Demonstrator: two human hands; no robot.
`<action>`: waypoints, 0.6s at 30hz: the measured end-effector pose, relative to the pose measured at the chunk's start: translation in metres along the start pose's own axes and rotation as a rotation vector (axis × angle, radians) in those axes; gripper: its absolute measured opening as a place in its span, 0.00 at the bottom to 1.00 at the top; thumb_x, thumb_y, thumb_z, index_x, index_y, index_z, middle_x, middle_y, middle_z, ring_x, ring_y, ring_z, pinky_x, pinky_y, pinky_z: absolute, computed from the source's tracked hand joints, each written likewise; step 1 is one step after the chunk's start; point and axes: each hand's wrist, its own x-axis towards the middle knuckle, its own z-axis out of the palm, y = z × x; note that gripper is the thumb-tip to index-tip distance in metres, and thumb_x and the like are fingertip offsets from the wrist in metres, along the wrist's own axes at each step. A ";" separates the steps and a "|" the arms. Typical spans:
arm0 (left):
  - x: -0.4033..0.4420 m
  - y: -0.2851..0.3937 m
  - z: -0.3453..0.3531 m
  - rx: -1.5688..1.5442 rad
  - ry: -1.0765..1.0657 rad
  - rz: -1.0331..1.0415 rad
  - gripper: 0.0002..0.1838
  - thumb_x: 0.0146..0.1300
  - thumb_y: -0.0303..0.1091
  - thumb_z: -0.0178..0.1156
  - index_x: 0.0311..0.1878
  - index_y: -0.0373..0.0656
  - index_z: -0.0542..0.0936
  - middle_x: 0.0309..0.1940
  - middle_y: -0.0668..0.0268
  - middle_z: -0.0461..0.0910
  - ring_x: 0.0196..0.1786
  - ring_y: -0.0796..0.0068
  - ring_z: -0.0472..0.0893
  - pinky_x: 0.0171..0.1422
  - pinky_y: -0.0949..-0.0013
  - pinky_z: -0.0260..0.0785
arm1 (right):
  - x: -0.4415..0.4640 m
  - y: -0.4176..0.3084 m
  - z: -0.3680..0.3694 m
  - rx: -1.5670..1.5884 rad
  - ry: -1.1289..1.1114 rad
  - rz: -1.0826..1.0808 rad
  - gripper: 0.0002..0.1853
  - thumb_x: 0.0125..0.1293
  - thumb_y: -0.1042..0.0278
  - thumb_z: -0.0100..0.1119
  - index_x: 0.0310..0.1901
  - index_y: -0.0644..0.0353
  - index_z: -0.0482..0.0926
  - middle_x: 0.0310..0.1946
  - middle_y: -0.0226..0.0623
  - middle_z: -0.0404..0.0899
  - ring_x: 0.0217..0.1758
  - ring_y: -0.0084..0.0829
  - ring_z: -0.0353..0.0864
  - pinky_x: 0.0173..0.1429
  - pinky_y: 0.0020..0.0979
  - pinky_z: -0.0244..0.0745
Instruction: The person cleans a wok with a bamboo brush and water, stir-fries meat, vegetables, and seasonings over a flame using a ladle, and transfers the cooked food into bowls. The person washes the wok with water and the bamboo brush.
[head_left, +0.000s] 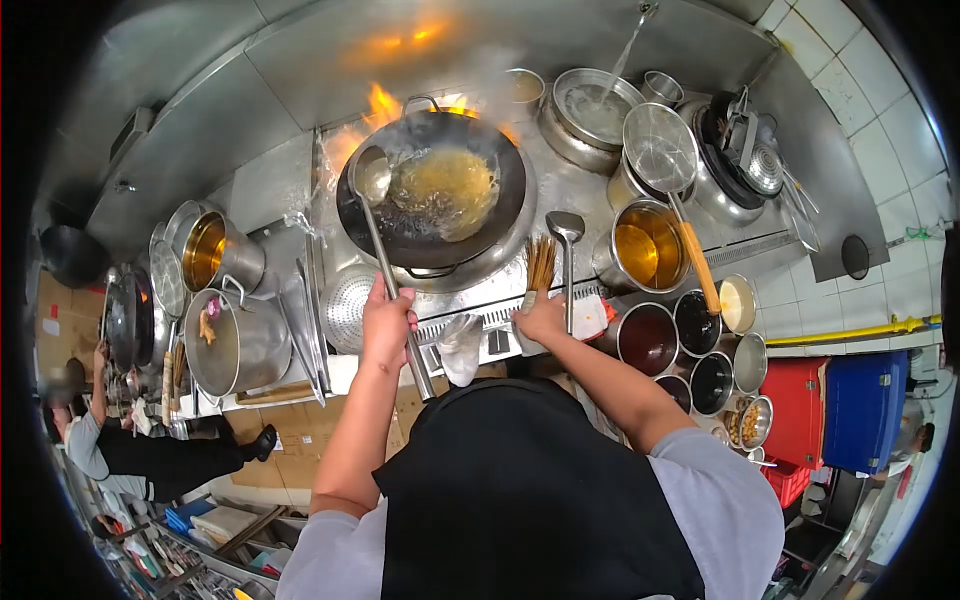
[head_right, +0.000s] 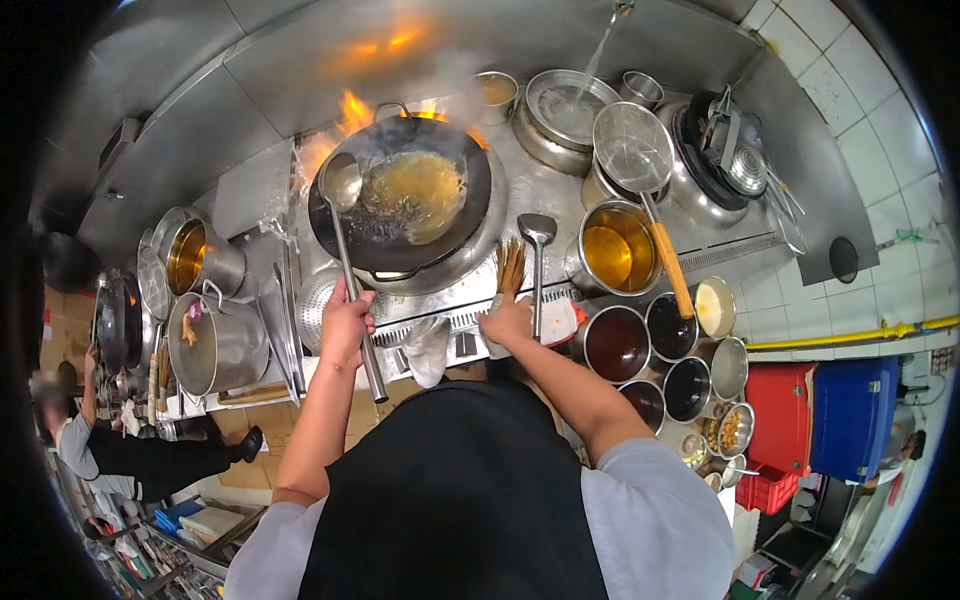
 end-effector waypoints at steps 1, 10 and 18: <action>0.004 -0.005 -0.001 0.148 0.058 0.075 0.37 0.75 0.21 0.58 0.85 0.44 0.62 0.44 0.65 0.80 0.26 0.81 0.74 0.26 0.74 0.70 | 0.001 -0.007 0.002 0.022 -0.044 0.028 0.48 0.63 0.50 0.75 0.79 0.62 0.63 0.65 0.70 0.72 0.65 0.64 0.81 0.72 0.51 0.77; -0.027 0.017 0.013 -0.409 -0.284 -0.341 0.21 0.81 0.26 0.53 0.73 0.42 0.68 0.54 0.54 0.79 0.33 0.81 0.74 0.34 0.77 0.72 | 0.003 -0.067 -0.108 1.726 -0.260 0.021 0.23 0.74 0.68 0.54 0.69 0.57 0.73 0.44 0.43 0.82 0.31 0.36 0.82 0.26 0.34 0.73; -0.044 0.055 0.014 -0.840 -0.426 -0.528 0.19 0.83 0.26 0.51 0.69 0.24 0.66 0.56 0.50 0.77 0.33 0.82 0.73 0.33 0.80 0.74 | 0.132 -0.146 -0.189 0.706 -0.704 -0.739 0.26 0.74 0.66 0.63 0.72 0.52 0.81 0.52 0.37 0.84 0.37 0.31 0.86 0.33 0.31 0.75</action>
